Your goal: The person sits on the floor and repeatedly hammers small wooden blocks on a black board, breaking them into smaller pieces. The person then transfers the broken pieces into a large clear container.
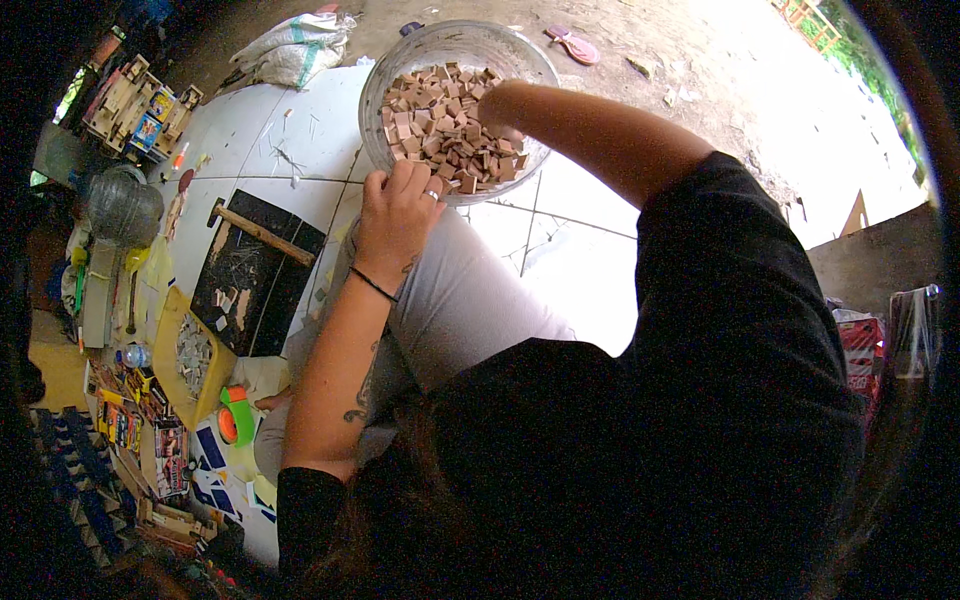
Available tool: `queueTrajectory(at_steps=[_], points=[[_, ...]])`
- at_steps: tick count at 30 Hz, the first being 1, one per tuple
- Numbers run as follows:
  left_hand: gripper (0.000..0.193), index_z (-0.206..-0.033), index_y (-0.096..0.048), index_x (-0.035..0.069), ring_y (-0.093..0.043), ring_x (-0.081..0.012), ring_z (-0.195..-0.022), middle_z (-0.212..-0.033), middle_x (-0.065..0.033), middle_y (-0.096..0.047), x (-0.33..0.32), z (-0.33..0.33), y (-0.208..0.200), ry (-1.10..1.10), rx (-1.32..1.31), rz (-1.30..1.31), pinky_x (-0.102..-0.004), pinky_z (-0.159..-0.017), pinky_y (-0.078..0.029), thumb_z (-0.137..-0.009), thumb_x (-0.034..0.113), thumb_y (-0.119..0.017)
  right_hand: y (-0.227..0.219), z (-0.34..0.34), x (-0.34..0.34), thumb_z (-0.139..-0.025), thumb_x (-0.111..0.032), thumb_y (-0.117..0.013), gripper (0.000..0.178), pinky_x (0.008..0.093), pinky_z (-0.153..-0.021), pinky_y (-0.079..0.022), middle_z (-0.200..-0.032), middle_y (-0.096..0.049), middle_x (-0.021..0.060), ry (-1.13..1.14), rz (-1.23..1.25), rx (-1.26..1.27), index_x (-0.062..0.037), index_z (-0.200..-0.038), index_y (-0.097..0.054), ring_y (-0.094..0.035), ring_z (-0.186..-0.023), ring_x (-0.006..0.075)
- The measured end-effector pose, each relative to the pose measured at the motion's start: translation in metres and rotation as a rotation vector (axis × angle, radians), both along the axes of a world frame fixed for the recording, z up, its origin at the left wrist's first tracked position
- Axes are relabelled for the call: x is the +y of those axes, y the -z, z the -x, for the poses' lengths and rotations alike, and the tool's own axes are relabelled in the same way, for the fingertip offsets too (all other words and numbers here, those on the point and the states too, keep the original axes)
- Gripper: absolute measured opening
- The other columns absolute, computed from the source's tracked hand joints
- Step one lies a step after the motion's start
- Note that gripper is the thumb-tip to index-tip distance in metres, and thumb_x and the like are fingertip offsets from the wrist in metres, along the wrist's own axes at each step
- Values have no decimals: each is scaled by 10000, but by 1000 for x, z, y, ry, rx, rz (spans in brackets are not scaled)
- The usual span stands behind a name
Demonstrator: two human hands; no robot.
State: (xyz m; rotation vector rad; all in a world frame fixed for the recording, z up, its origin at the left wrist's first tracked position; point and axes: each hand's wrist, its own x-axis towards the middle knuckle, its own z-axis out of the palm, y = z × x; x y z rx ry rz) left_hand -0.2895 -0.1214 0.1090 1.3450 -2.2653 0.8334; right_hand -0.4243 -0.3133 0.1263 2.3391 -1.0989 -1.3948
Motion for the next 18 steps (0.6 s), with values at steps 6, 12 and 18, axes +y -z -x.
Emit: queueTrajectory(at_steps=[6,12,18], points=[[39,-774,-576,156,-444,-131,-910,-816,33,-465,0,-2,0,23,3,-24,-298,-750,-340,-758,164,-542,39,-7,15,-641,-198,-800,425,387,-768,-523,-1057,-654,89,85,64,-83,-89,-1033,-680,-614,-986,247],[31,-763,-569,154,-442,-133,-912,-818,31,-465,-2,-1,3,24,21,-8,-302,-753,-338,-759,167,-541,5,1,16,-707,-154,-734,265,355,-642,-559,-817,-683,95,167,-21,-324,0,-917,-684,-672,-763,213],[60,-794,-596,145,-445,-131,-905,-839,34,-479,-1,-1,1,35,73,-50,-303,-758,-336,-755,161,-553,-19,15,1,-762,-205,-699,291,268,-607,-558,-757,-665,129,576,-339,-975,54,-879,-633,-669,-693,183]])
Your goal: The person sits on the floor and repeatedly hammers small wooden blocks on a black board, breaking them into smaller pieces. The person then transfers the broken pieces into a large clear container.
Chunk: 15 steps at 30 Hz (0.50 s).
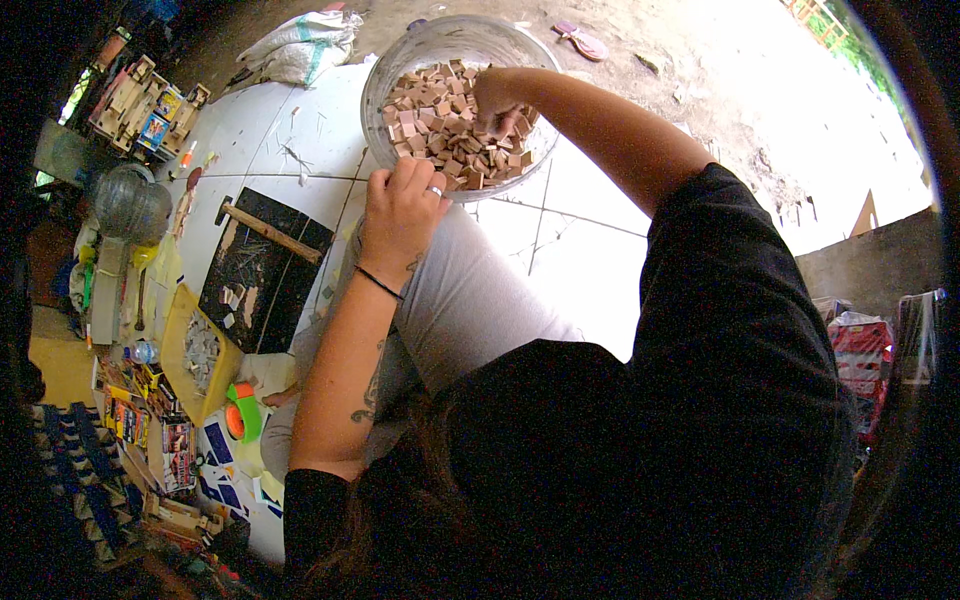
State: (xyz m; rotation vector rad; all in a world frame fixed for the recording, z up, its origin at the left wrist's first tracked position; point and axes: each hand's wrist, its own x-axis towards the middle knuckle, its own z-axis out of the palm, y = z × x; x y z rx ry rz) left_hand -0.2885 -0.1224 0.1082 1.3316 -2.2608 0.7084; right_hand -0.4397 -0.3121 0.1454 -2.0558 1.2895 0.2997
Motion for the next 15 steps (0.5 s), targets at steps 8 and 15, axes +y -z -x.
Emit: queueTrajectory(at_steps=[8,15], points=[[55,-780,-603,133,-444,-133,-896,-868,40,-494,2,1,-4,-19,-36,23,-294,-741,-344,-755,157,-559,-19,-13,-6,-884,-227,-581,278,220,-591,-527,-842,-668,107,391,-299,-988,7,-1032,-606,-646,-725,138],[60,-777,-603,145,-434,-138,-912,-879,42,-496,4,2,-4,-62,-113,0,-301,-753,-341,-749,175,-559,3,-29,-29,-808,-171,-607,228,255,-506,-451,-791,-642,74,127,158,-419,20,-924,-653,-589,-663,118]])
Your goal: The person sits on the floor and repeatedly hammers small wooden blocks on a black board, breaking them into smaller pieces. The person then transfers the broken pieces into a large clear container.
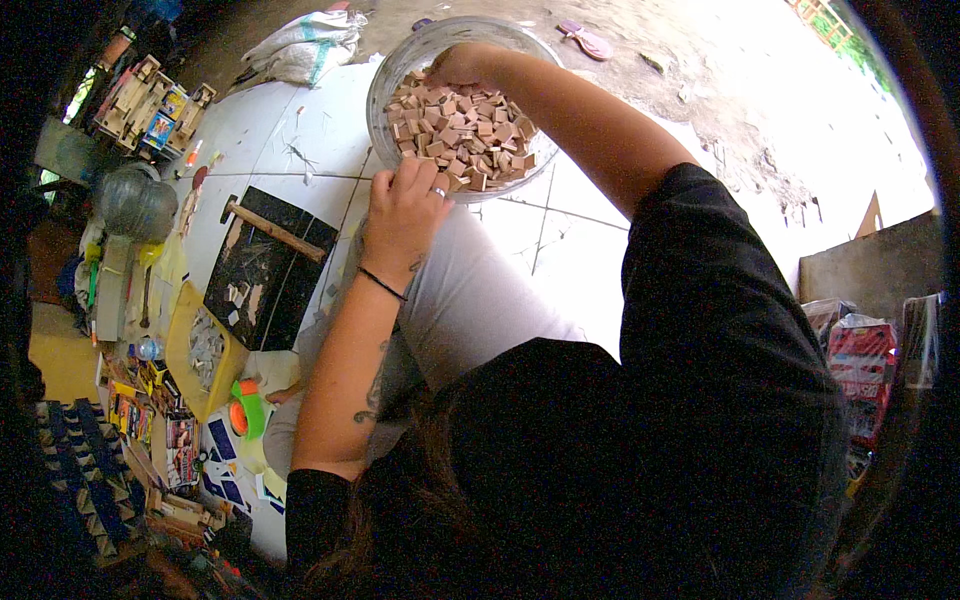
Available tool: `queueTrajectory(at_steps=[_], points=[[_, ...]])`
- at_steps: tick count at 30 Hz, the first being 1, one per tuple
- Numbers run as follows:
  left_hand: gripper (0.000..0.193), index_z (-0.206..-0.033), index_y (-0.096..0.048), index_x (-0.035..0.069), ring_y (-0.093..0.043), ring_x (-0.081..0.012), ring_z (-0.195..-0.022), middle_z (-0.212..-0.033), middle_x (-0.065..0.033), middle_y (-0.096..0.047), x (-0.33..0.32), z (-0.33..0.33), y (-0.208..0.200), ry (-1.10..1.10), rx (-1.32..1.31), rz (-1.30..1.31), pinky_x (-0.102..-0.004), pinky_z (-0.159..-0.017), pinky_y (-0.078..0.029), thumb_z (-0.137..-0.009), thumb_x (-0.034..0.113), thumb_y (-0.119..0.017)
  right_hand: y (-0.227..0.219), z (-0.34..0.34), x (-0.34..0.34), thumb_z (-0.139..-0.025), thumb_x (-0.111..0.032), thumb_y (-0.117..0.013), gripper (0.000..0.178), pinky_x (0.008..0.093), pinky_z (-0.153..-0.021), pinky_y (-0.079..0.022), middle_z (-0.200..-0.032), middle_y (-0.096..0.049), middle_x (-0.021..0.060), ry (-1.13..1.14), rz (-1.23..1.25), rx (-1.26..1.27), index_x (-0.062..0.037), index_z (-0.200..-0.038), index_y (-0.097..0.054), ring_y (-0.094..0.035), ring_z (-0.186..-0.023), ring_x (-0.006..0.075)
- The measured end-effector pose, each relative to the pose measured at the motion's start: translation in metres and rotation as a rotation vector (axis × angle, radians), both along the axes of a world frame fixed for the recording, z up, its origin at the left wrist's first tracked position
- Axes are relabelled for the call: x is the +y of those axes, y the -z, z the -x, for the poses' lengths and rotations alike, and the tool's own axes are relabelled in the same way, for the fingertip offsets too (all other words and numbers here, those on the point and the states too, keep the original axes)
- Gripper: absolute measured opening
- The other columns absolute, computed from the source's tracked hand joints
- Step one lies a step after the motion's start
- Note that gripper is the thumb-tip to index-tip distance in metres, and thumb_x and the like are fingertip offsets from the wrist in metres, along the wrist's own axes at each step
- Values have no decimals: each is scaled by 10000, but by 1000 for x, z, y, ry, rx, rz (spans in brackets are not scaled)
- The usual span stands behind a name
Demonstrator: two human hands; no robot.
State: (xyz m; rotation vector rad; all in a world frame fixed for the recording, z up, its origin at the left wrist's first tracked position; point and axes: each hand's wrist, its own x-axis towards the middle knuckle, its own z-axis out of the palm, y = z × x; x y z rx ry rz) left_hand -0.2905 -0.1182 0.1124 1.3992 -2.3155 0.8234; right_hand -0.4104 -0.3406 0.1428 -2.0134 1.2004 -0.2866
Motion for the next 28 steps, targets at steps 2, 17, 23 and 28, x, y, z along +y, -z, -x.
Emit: queueTrajectory(at_steps=[2,17,23,28], points=[[74,-793,-607,149,-432,-137,-921,-880,41,-496,0,-1,1,5,-5,-17,-304,-762,-341,-746,180,-558,7,-8,-7,-733,-66,-544,249,354,-562,-496,-726,-646,111,-154,579,486,8,-941,-658,-618,-616,208],[124,-792,-621,135,-459,-152,-933,-873,-11,-511,-1,-2,17,2,-32,90,-319,-769,-357,-778,200,-516,-66,28,130,-914,-155,-468,197,320,-698,-474,-816,-626,103,96,203,-190,-21,-991,-591,-604,-780,189],[285,-1083,-507,52,-481,-224,-995,-1068,-117,-525,-14,9,34,201,709,-12,-392,-890,-361,-859,217,-447,-72,-73,215,-950,-249,-403,310,228,-675,-419,-888,-568,4,-530,-114,-669,-46,-1078,-599,-505,-776,72],[243,-970,-458,73,-462,-259,-869,-830,-95,-450,-8,-5,29,195,511,-108,-361,-793,-385,-856,288,-457,-26,-203,234,-819,-176,-505,381,252,-664,-417,-821,-504,8,-684,-646,-242,-33,-1170,-543,-471,-739,100]])
